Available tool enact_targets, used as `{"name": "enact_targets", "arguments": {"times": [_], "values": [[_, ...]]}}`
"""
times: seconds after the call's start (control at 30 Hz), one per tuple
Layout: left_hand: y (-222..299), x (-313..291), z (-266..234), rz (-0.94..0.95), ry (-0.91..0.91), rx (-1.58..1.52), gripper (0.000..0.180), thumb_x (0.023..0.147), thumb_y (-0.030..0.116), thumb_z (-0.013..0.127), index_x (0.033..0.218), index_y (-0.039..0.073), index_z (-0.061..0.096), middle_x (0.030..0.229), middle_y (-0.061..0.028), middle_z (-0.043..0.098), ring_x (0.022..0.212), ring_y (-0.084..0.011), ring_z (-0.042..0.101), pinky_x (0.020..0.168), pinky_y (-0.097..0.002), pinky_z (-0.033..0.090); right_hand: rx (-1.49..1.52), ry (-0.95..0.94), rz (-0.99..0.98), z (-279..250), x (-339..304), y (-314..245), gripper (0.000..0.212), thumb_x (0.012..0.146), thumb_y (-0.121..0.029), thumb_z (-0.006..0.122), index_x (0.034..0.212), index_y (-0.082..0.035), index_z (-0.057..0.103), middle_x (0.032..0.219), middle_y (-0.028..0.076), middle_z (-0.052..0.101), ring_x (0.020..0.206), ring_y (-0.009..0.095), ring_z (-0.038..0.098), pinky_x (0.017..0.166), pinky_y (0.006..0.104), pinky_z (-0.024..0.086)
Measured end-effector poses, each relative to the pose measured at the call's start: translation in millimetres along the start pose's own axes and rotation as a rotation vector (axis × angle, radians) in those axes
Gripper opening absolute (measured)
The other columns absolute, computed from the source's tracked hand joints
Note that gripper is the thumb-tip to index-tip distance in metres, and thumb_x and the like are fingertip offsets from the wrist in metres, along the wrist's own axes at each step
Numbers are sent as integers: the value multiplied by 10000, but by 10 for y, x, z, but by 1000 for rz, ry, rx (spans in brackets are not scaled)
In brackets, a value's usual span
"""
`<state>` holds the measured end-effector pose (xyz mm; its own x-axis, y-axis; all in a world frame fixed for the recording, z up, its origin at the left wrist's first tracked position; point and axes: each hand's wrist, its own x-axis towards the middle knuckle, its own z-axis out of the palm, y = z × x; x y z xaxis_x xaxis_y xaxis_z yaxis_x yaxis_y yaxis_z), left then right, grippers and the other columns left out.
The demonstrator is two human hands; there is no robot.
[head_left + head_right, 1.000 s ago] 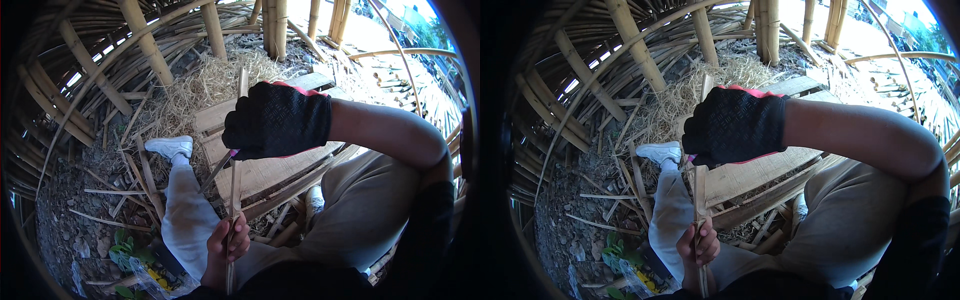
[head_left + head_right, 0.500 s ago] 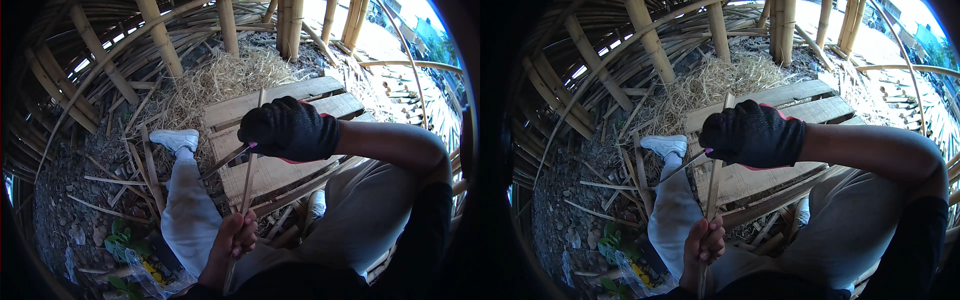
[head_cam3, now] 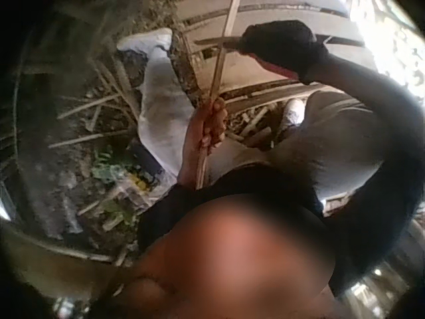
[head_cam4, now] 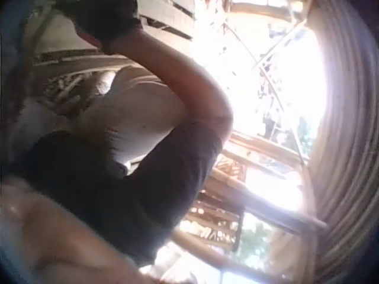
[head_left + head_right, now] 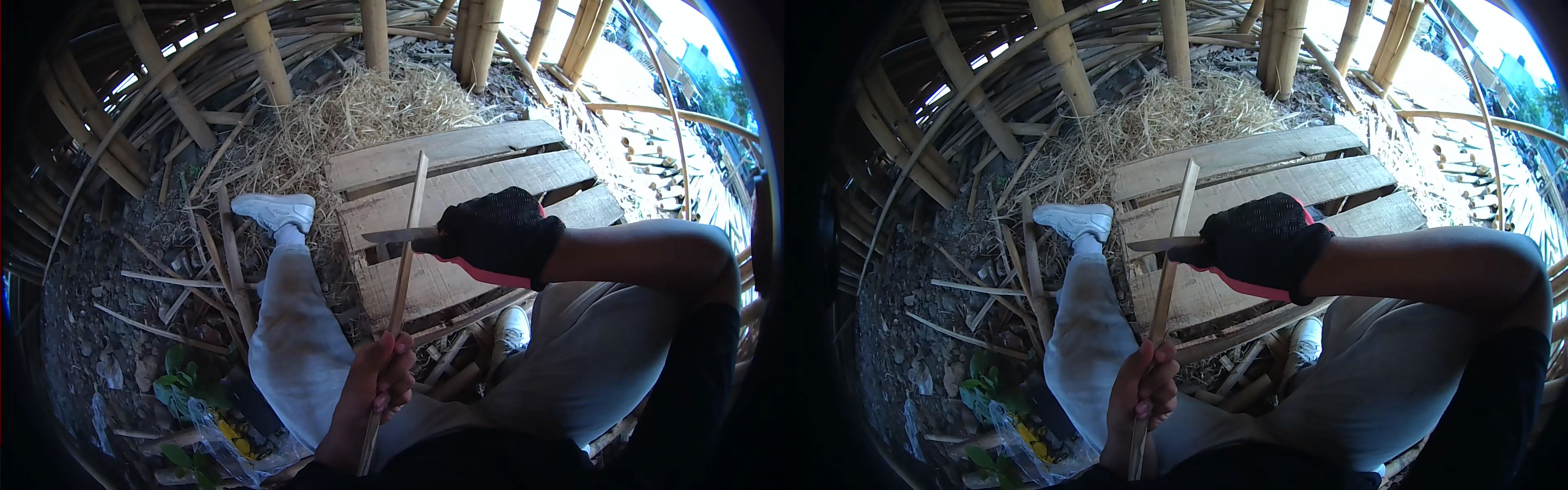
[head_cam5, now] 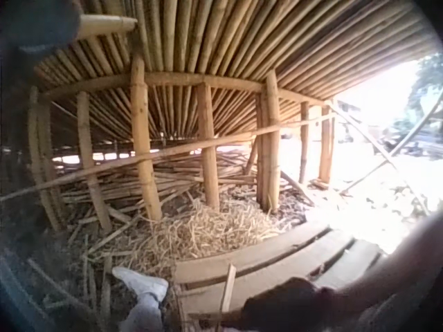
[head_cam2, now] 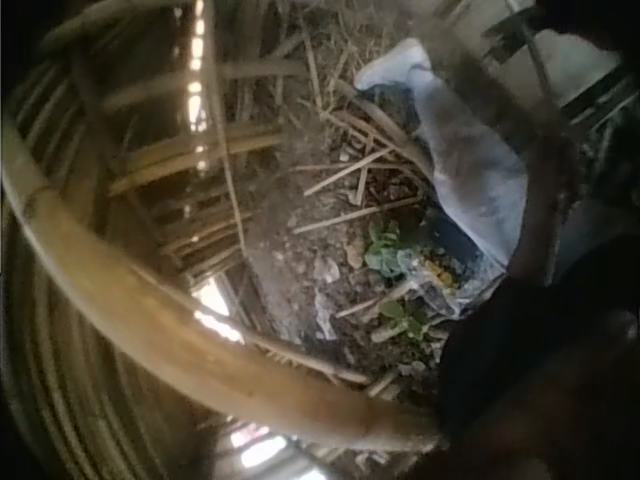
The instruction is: The person sits on the ground and uses a knife to shave and smooth a thin bamboo stick. They hold the stick with one hand and repeatedly scrape along its length with the knife in the other hand, rotating the stick to work different sides.
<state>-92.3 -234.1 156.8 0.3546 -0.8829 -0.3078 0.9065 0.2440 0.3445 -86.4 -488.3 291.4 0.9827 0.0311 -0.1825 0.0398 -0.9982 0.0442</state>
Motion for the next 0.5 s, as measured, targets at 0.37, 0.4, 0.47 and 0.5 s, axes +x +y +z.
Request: {"name": "enact_targets", "arguments": {"times": [0.37, 0.4, 0.47, 0.5], "values": [[78, -164, 42, 81, 109, 129, 406, 1054, 508, 496, 1017, 104, 496, 545, 80, 370, 342, -4, 333, 324, -185, 263, 112, -127, -354, 50, 98, -306, 500, 971, -611, 534, 975, -159, 749, 877, 73, 736, 772, 293, 729, 690, 420, 586], [72, -194, 47, 105, 98, 106, 392, 1074, 474, 467, 1025, 85, 479, 545, 71, 378, 335, -8, 333, 314, -187, 248, 94, -126, -358, -24, 115, -327, 483, 973, -596, 540, 981, -159, 747, 878, 72, 734, 780, 291, 729, 692, 420, 586], [52, -144, 65, 100, 64, 114, 383, 1092, 444, 442, 1034, 65, 465, 544, 63, 385, 329, -10, 334, 303, -187, 230, 95, -9, -387, -9, 76, -240, 449, 979, -564, 548, 989, -159, 742, 887, 71, 734, 804, 288, 728, 695, 423, 586], [47, -125, 94, 96, 59, 141, 388, 1090, 448, 446, 1036, 65, 467, 544, 64, 385, 330, -8, 334, 303, -187, 227, 112, 113, -441, 91, 66, -136, 433, 983, -546, 549, 993, -158, 741, 895, 70, 735, 820, 286, 728, 697, 425, 585]]}}
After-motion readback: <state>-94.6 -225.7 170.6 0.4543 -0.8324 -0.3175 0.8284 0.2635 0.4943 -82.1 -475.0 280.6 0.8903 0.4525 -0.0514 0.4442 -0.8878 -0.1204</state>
